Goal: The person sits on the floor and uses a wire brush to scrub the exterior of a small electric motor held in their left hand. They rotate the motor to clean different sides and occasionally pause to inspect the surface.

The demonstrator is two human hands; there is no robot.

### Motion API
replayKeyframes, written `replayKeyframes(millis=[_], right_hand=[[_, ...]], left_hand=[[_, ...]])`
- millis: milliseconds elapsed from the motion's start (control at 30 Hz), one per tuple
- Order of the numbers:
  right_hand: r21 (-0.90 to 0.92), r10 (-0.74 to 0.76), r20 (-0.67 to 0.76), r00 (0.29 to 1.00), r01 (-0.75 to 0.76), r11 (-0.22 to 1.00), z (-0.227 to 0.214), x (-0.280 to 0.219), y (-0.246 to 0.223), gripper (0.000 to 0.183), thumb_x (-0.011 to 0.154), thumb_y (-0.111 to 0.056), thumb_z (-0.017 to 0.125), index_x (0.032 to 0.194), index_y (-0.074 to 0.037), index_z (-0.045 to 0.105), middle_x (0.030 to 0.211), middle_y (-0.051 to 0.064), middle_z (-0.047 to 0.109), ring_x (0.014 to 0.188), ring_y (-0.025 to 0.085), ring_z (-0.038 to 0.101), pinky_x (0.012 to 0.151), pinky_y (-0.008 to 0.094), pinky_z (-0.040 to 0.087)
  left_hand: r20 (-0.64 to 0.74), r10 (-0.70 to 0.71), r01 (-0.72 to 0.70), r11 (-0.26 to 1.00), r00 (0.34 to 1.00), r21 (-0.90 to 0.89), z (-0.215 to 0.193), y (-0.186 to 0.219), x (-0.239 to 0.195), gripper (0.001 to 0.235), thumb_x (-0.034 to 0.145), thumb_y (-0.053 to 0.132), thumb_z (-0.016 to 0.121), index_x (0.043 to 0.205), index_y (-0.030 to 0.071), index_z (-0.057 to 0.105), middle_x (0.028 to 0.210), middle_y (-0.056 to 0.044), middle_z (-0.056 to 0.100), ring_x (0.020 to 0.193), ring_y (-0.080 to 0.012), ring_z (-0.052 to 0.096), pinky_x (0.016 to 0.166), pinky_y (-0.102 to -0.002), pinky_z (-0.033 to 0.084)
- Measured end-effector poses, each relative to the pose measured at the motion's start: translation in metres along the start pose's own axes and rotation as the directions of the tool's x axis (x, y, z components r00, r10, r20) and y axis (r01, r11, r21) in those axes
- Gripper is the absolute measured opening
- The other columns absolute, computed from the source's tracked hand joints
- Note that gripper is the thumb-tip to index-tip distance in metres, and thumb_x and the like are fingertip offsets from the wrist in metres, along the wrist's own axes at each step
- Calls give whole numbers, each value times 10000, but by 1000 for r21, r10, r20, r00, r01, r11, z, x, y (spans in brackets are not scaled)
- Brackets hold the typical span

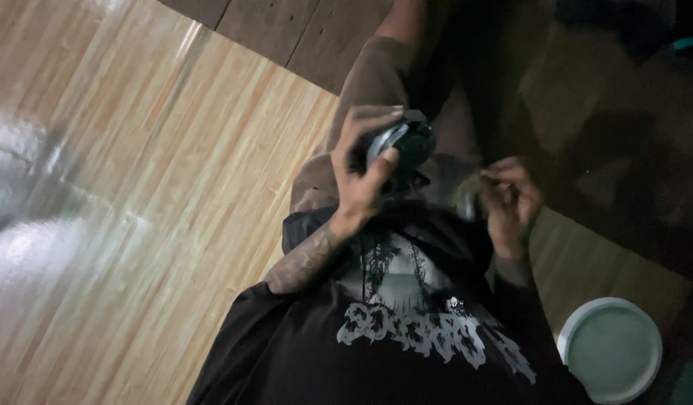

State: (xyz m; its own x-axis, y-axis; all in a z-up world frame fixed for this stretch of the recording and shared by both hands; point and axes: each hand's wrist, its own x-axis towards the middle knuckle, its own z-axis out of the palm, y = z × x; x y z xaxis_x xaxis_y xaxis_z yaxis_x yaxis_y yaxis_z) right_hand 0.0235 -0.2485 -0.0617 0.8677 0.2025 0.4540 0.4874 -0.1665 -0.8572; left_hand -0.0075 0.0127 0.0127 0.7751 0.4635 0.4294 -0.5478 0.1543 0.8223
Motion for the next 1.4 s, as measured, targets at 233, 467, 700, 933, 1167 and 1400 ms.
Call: replayKeyframes(millis=[233, 467, 700, 933, 1167, 1400], right_hand=[[-175, -18, 44, 999, 25, 984, 2, 2, 36, 168, 932, -105, 835, 1013, -7, 725, 965, 150, 650, 944, 262, 595, 913, 445, 497], [62, 419, -180, 890, -415, 908, 21, 1, -28, 92, 1052, -162, 669, 1116, -100, 695, 1059, 35, 666, 998, 91, 559, 946, 350, 474], [504, 600, 233, 765, -623, 599, 12, 5, -66, 275, 979, -323, 664, 1151, -109, 672, 1053, 99, 723, 935, 185, 691, 908, 395, 572], [333, 295, 224, 929, -357, 873, -5, 9, -94, 214, 953, -3, 597, 1146, 74, 548, 865, 245, 675, 820, 308, 734, 839, 445, 626], [13, 133, 139, 981, -136, 991, 14, 25, -134, 303, 910, -93, 741, 1107, 97, 610, 958, 244, 662, 736, 279, 716, 660, 365, 597], [-25, 17, 46, 999, -16, 1000, 38, 14, -114, 284, 961, -55, 698, 1146, 136, 599, 867, 241, 631, 614, 279, 666, 567, 361, 567]], left_hand=[[-35, -7, 7, 1000, 999, 1, -7, -2, 3, 484, 856, 374, 721, 1209, 41, 722, 1168, -145, 689, 1155, -243, 653, 1022, -391, 500], [-92, -740, 476, 517, 666, -711, 18, 11, 17, 650, 951, 342, 696, 1508, 56, 521, 1611, -216, 398, 1496, -348, 342, 1222, -516, 311], [177, -874, 541, 111, 453, -833, 12, -46, -16, 569, 991, 345, 705, 1442, 27, 566, 1501, -304, 470, 1338, -496, 500, 1077, -620, 448], [383, -844, 691, -21, 376, -723, 12, -49, -22, 634, 925, 519, 745, 1315, 35, 623, 1323, -316, 589, 1083, -467, 644, 824, -618, 536], [348, -832, 682, 49, 432, -730, 19, -44, -16, 534, 959, 361, 750, 1344, 25, 597, 1513, -379, 399, 1298, -468, 513, 1061, -607, 398], [315, -378, 436, 890, 870, -135, 18, -6, -33, 723, 1015, 313, 705, 1597, 87, 341, 1722, -248, 105, 1587, -386, 109, 1275, -577, 180]])
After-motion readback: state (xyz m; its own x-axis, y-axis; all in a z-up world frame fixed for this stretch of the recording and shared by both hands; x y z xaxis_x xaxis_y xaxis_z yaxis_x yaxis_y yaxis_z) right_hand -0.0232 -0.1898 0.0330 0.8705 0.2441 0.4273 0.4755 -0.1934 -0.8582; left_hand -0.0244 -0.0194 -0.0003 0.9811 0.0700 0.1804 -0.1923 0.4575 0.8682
